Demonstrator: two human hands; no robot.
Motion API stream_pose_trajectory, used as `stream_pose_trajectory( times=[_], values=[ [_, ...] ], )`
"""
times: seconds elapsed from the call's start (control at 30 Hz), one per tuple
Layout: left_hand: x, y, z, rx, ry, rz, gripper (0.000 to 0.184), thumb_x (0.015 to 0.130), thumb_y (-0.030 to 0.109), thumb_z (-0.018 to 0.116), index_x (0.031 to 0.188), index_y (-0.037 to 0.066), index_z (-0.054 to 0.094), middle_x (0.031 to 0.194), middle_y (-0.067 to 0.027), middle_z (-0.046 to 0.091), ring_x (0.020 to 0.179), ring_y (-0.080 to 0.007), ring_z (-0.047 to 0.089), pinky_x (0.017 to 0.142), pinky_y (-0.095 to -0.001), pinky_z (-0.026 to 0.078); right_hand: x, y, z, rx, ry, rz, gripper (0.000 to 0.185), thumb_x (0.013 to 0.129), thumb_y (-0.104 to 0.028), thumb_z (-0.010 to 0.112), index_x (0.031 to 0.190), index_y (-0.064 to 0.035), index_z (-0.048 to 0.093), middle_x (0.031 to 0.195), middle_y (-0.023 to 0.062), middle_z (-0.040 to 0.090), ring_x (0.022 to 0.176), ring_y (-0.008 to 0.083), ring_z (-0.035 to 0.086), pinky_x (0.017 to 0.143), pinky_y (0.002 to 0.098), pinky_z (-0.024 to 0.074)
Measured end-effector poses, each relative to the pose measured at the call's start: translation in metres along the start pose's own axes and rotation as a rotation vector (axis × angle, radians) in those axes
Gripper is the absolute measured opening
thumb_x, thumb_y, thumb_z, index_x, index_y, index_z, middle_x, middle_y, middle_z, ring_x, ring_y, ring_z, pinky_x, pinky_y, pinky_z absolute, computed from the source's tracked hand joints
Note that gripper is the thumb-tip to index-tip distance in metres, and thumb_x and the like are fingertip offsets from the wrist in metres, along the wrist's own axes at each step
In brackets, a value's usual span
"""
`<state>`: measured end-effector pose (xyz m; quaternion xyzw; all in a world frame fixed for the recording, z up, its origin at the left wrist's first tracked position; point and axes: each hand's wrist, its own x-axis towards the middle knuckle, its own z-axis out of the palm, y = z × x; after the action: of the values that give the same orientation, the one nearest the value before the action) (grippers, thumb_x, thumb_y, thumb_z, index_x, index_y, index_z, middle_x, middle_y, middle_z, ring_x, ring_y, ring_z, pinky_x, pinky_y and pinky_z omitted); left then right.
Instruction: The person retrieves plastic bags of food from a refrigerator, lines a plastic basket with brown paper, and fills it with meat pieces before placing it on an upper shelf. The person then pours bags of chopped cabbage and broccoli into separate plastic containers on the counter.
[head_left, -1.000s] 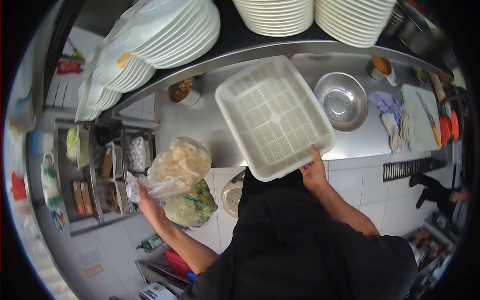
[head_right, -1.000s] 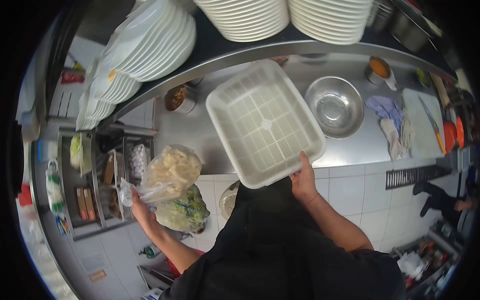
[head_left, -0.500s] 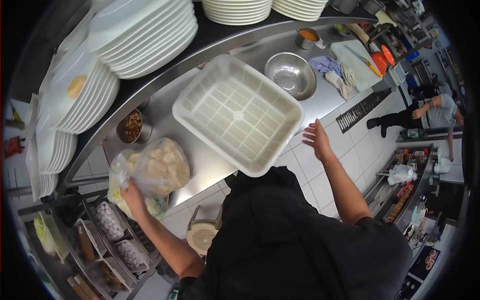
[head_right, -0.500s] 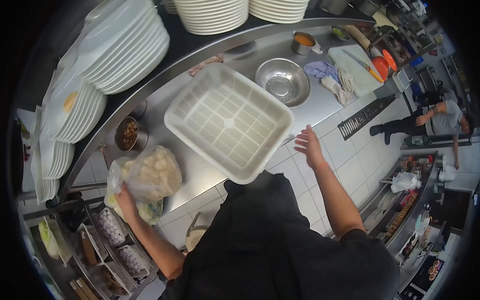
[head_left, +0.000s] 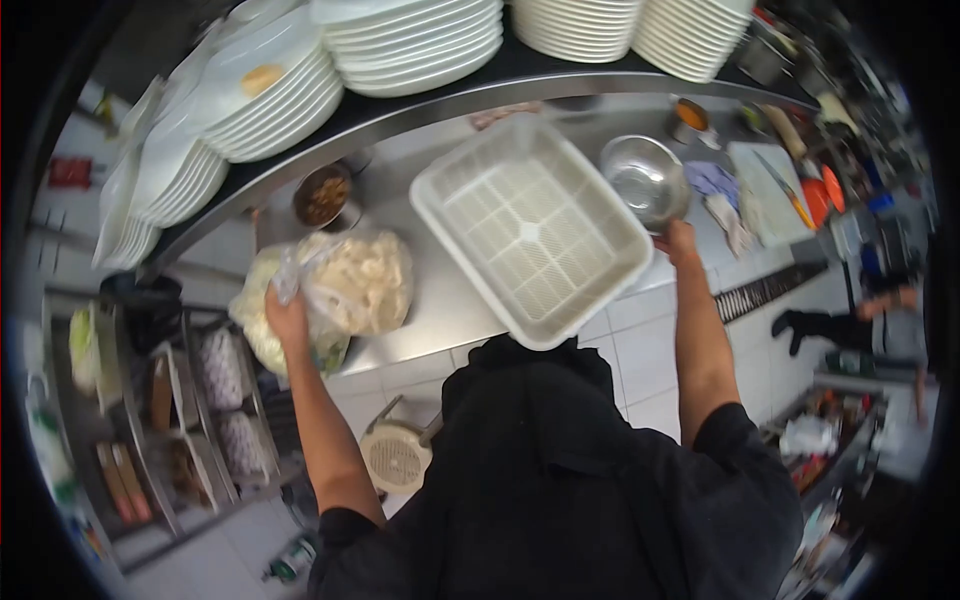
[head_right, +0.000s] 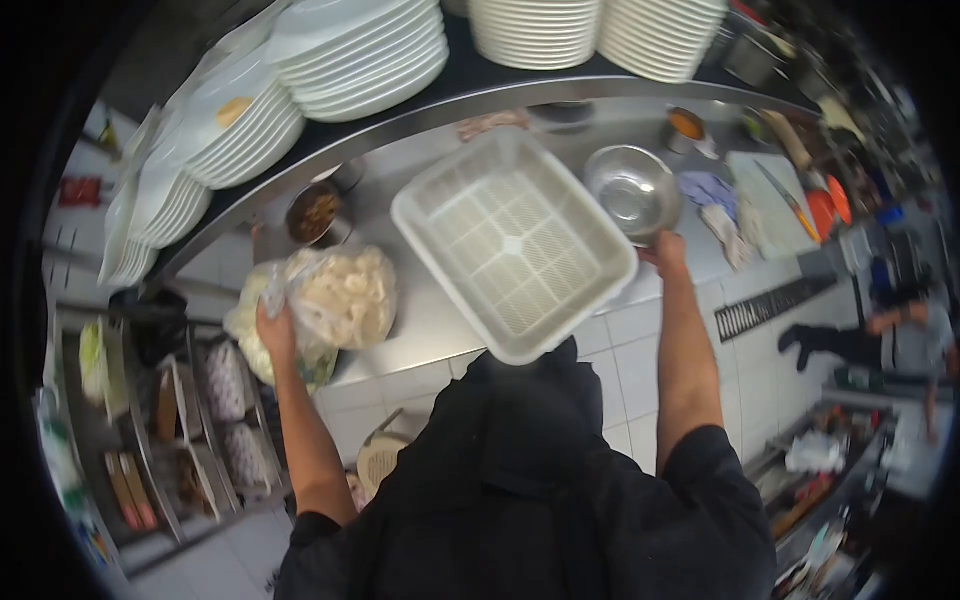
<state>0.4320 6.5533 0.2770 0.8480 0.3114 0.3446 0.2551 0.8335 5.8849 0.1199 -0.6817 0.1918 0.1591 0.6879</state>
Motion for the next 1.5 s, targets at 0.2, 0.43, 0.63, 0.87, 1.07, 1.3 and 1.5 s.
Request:
stream_pose_trajectory(
  times=[0.2, 0.43, 0.63, 0.87, 1.07, 1.3, 1.5],
  values=[
    [-0.027, -0.017, -0.010, 0.425, 0.130, 0.070, 0.036, 0.085, 0.022, 0.071, 0.118, 0.005, 0.068, 0.106, -0.0207, 0.068, 0.104, -0.0435, 0.064, 0.092, -0.0507, 0.051, 0.015, -0.003, -0.076, -0.066, 0.031, -0.077, 0.048, 0.099, -0.033, 0.060, 0.123, 0.0087, 0.055, 0.089, 0.0168, 0.065, 0.068, 0.0278, 0.070, 0.064, 0.0409, 0.0676],
    [-0.082, 0.038, 0.019, 0.486, 0.281, -0.183, 0.071, 0.091, 0.029, 0.074, 0.149, 0.002, 0.046, 0.159, -0.0311, 0.030, 0.148, -0.0467, 0.032, 0.119, -0.0533, 0.032, -0.065, -0.077, -0.127, -0.411, -0.062, 0.160, 0.074, 0.097, -0.063, 0.059, 0.120, 0.0071, 0.062, 0.086, 0.0145, 0.070, 0.055, 0.0159, 0.057, 0.047, 0.0269, 0.0483],
    [-0.168, 0.166, 0.077, 0.291, 0.346, -0.312, 0.078, 0.098, 0.029, 0.069, 0.157, -0.004, 0.029, 0.161, -0.0287, 0.029, 0.151, -0.0439, 0.027, 0.124, -0.0505, 0.025, -0.112, -0.094, -0.064, -0.775, -0.159, -0.652, 0.027, 0.098, -0.026, 0.070, 0.108, -0.0013, 0.071, 0.093, 0.0153, 0.074, 0.077, 0.0251, 0.070, 0.069, 0.0370, 0.0536],
    [-0.269, 0.248, 0.200, -0.087, -0.276, -0.311, 0.093, 0.101, 0.033, 0.061, 0.165, 0.005, -0.001, 0.168, -0.0284, 0.018, 0.155, -0.0371, 0.026, 0.125, -0.0423, 0.028, -0.102, -0.057, 0.063, -1.068, -0.303, -0.632, 0.052, 0.100, -0.032, 0.062, 0.139, 0.0015, 0.052, 0.113, 0.0286, 0.070, 0.105, 0.0476, 0.067, 0.089, 0.0541, 0.0537],
    [-0.219, 0.216, 0.137, -0.071, -0.584, -0.377, 0.086, 0.094, 0.010, 0.056, 0.166, 0.010, 0.007, 0.159, -0.0264, 0.038, 0.137, -0.0409, 0.051, 0.113, -0.0429, 0.044, -0.155, -0.013, 0.035, -1.168, -0.310, -0.682, 0.067, 0.100, -0.032, 0.061, 0.140, 0.0186, 0.044, 0.127, 0.0406, 0.061, 0.120, 0.0520, 0.061, 0.104, 0.0514, 0.0475],
    [-0.252, 0.184, 0.136, -0.308, -0.394, -0.134, 0.079, 0.097, 0.027, 0.061, 0.163, 0.006, 0.021, 0.154, -0.0270, 0.043, 0.132, -0.0409, 0.055, 0.111, -0.0440, 0.046, -0.204, -0.063, 0.032, -1.506, -0.397, -0.707, 0.064, 0.095, -0.040, 0.066, 0.135, 0.0097, 0.055, 0.131, 0.0335, 0.062, 0.122, 0.0489, 0.060, 0.100, 0.0513, 0.0486],
    [-0.276, 0.162, 0.028, -0.381, -0.668, -0.327, 0.074, 0.098, 0.049, 0.063, 0.152, 0.002, 0.044, 0.143, -0.0257, 0.057, 0.128, -0.0405, 0.059, 0.109, -0.0426, 0.047, -0.275, -0.108, 0.114, -1.111, -0.513, -1.009, 0.050, 0.100, -0.025, 0.066, 0.137, 0.0064, 0.055, 0.126, 0.0245, 0.063, 0.102, 0.0360, 0.065, 0.086, 0.0449, 0.0530]
  ],
)
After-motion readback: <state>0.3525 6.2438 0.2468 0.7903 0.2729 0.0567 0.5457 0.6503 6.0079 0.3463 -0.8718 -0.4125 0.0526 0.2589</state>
